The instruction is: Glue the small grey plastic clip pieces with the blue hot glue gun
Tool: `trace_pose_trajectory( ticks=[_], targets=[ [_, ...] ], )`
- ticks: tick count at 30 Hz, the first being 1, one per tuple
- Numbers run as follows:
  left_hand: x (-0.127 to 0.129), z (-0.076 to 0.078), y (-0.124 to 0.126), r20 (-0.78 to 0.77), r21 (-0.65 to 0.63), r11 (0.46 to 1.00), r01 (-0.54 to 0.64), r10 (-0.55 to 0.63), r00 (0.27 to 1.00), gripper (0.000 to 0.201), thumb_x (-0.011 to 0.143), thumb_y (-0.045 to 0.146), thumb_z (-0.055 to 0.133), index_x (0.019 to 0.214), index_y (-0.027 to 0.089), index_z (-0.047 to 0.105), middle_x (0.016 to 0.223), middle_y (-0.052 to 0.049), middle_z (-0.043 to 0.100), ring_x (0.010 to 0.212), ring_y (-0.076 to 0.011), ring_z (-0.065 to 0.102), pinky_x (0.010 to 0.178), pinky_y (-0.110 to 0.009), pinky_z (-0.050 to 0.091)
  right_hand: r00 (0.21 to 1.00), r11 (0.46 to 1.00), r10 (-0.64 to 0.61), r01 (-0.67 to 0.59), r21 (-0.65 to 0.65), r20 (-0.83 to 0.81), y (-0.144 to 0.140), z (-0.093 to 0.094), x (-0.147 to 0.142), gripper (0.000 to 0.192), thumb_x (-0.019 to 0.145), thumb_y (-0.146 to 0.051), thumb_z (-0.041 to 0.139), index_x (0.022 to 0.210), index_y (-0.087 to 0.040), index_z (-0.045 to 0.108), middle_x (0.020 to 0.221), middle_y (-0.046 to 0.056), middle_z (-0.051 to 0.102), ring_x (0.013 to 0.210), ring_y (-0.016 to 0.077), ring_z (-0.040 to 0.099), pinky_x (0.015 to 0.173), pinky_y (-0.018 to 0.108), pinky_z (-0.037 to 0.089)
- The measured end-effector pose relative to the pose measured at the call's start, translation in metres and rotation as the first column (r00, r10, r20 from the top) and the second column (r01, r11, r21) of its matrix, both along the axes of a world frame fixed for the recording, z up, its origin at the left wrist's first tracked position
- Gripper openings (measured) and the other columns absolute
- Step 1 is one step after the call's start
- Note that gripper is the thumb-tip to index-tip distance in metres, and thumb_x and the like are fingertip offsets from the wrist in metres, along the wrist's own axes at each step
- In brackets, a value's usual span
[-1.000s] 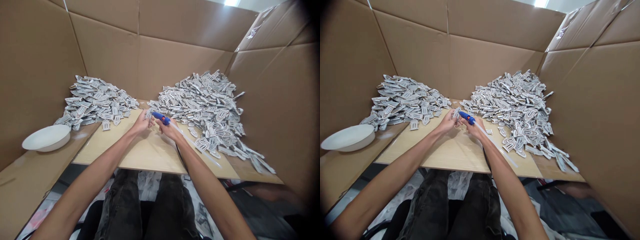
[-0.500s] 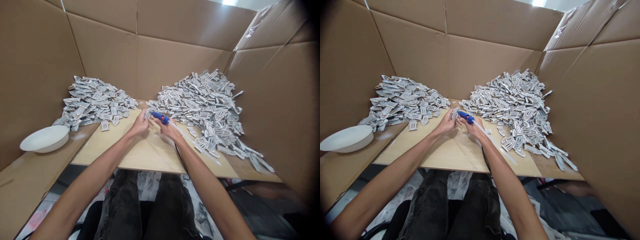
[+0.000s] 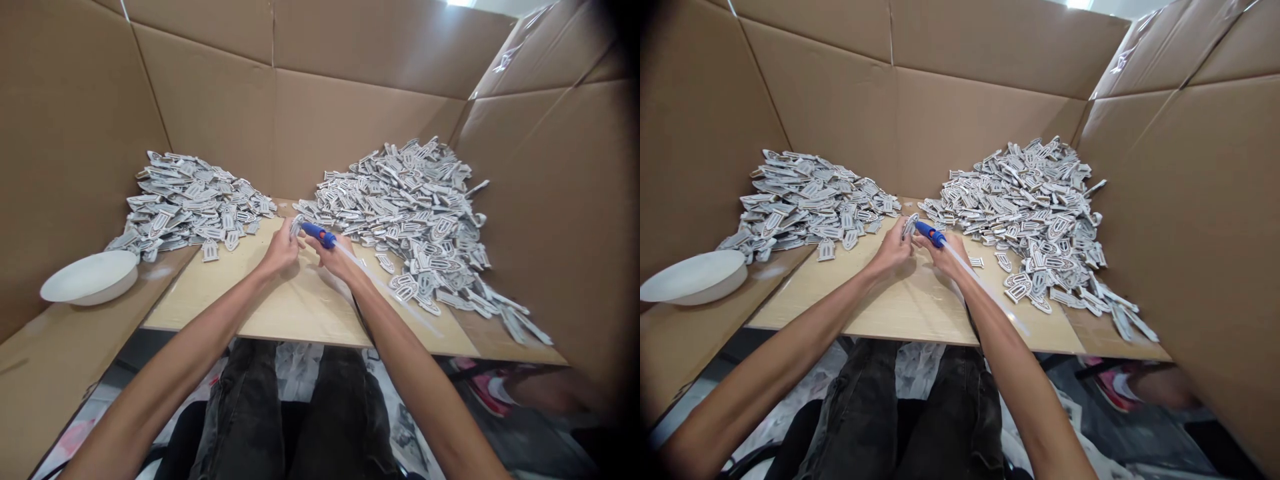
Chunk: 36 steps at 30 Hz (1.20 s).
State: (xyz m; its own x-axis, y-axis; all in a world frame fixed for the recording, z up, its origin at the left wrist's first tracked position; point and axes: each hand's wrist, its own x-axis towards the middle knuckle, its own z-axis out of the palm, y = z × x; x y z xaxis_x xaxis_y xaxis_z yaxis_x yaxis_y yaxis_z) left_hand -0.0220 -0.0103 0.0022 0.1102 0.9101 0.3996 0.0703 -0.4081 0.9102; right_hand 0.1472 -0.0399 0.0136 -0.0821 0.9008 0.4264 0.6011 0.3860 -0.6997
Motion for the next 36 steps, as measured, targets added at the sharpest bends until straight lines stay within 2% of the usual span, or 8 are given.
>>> trace_pose_trajectory(
  ticks=[4, 6, 8, 11, 16, 19, 23, 36],
  targets=[
    [0.002, -0.006, 0.010, 0.079, -0.137, 0.990, -0.039, 0.050, 0.996, 0.031, 0.086, 0.004, 0.066, 0.105, 0.025, 0.054, 0.079, 0.002, 0.066, 0.060, -0.0118, 0.061, 0.057, -0.021, 0.042, 0.992, 0.963, -0.103, 0.082, 0.257, 0.067, 0.002, -0.005, -0.006, 0.050, 0.093, -0.071, 0.067, 0.082, -0.023, 0.068, 0.089, 0.010, 0.072, 0.083, 0.0253, 0.067, 0.079, 0.034, 0.052],
    [0.001, -0.011, 0.018, 0.124, -0.229, 0.973, -0.037, 0.067, 0.990, 0.036, 0.085, 0.006, 0.068, 0.108, 0.026, 0.048, 0.081, 0.003, 0.069, 0.059, -0.0114, 0.063, 0.056, -0.019, 0.041, 0.988, 0.944, -0.149, 0.129, 0.302, 0.046, 0.004, -0.006, -0.003, 0.050, 0.095, -0.072, 0.064, 0.083, -0.023, 0.066, 0.090, 0.010, 0.072, 0.083, 0.0249, 0.066, 0.080, 0.034, 0.053],
    [-0.005, -0.015, 0.025, 0.114, -0.266, 0.963, -0.049, 0.082, 0.990, 0.034, 0.084, 0.008, 0.069, 0.104, 0.026, 0.048, 0.080, 0.003, 0.071, 0.057, -0.0110, 0.063, 0.054, -0.018, 0.039, 0.984, 0.948, -0.176, 0.169, 0.269, 0.000, 0.006, -0.005, 0.005, 0.052, 0.095, -0.073, 0.062, 0.079, -0.023, 0.063, 0.082, 0.008, 0.072, 0.079, 0.0241, 0.067, 0.078, 0.033, 0.053],
    [-0.015, -0.015, 0.031, 0.070, -0.217, 0.971, -0.101, 0.119, 0.990, 0.025, 0.078, 0.010, 0.073, 0.089, 0.022, 0.055, 0.071, 0.002, 0.066, 0.054, -0.0108, 0.057, 0.051, -0.019, 0.035, 0.979, 0.979, -0.187, 0.193, 0.067, -0.084, 0.010, -0.003, 0.018, 0.058, 0.093, -0.077, 0.061, 0.072, -0.023, 0.062, 0.064, 0.004, 0.068, 0.066, 0.0225, 0.069, 0.069, 0.031, 0.053],
    [-0.021, -0.002, 0.032, 0.001, -0.096, 0.978, -0.187, 0.188, 0.982, 0.023, 0.076, 0.010, 0.073, 0.061, 0.018, 0.057, 0.058, 0.002, 0.054, 0.055, -0.0109, 0.047, 0.051, -0.021, 0.033, 0.985, 0.994, -0.026, 0.006, -0.112, -0.172, 0.013, -0.005, 0.024, 0.064, 0.089, -0.085, 0.061, 0.082, -0.022, 0.067, 0.075, 0.006, 0.076, 0.054, 0.0189, 0.071, 0.054, 0.028, 0.052],
    [-0.019, 0.002, 0.029, 0.034, -0.126, 0.987, -0.097, 0.103, 0.994, 0.016, 0.076, 0.012, 0.072, 0.066, 0.017, 0.062, 0.062, 0.000, 0.060, 0.054, -0.0115, 0.051, 0.051, -0.022, 0.037, 0.985, 0.987, 0.061, -0.083, -0.135, -0.159, 0.011, -0.006, 0.021, 0.069, 0.087, -0.090, 0.058, 0.083, -0.022, 0.067, 0.081, 0.006, 0.079, 0.054, 0.0177, 0.072, 0.054, 0.027, 0.053],
    [-0.015, 0.001, 0.026, 0.043, -0.119, 0.992, -0.033, 0.039, 0.998, 0.012, 0.077, 0.015, 0.071, 0.068, 0.017, 0.063, 0.060, 0.000, 0.063, 0.049, -0.0112, 0.053, 0.051, -0.023, 0.040, 0.987, 0.984, 0.089, -0.108, -0.140, -0.135, 0.009, -0.007, 0.019, 0.073, 0.083, -0.094, 0.057, 0.081, -0.022, 0.066, 0.079, 0.005, 0.077, 0.056, 0.0171, 0.072, 0.057, 0.026, 0.053],
    [-0.016, 0.001, 0.025, 0.039, -0.049, 0.999, 0.006, -0.004, 0.999, 0.008, 0.078, 0.015, 0.069, 0.071, 0.016, 0.067, 0.065, -0.001, 0.066, 0.050, -0.0108, 0.057, 0.052, -0.023, 0.044, 0.998, 0.994, 0.040, -0.036, -0.102, 0.044, 0.009, -0.005, 0.023, 0.074, 0.094, -0.088, 0.046, 0.057, -0.024, 0.059, 0.055, 0.002, 0.065, 0.062, 0.0181, 0.065, 0.067, 0.028, 0.049]
  ],
)
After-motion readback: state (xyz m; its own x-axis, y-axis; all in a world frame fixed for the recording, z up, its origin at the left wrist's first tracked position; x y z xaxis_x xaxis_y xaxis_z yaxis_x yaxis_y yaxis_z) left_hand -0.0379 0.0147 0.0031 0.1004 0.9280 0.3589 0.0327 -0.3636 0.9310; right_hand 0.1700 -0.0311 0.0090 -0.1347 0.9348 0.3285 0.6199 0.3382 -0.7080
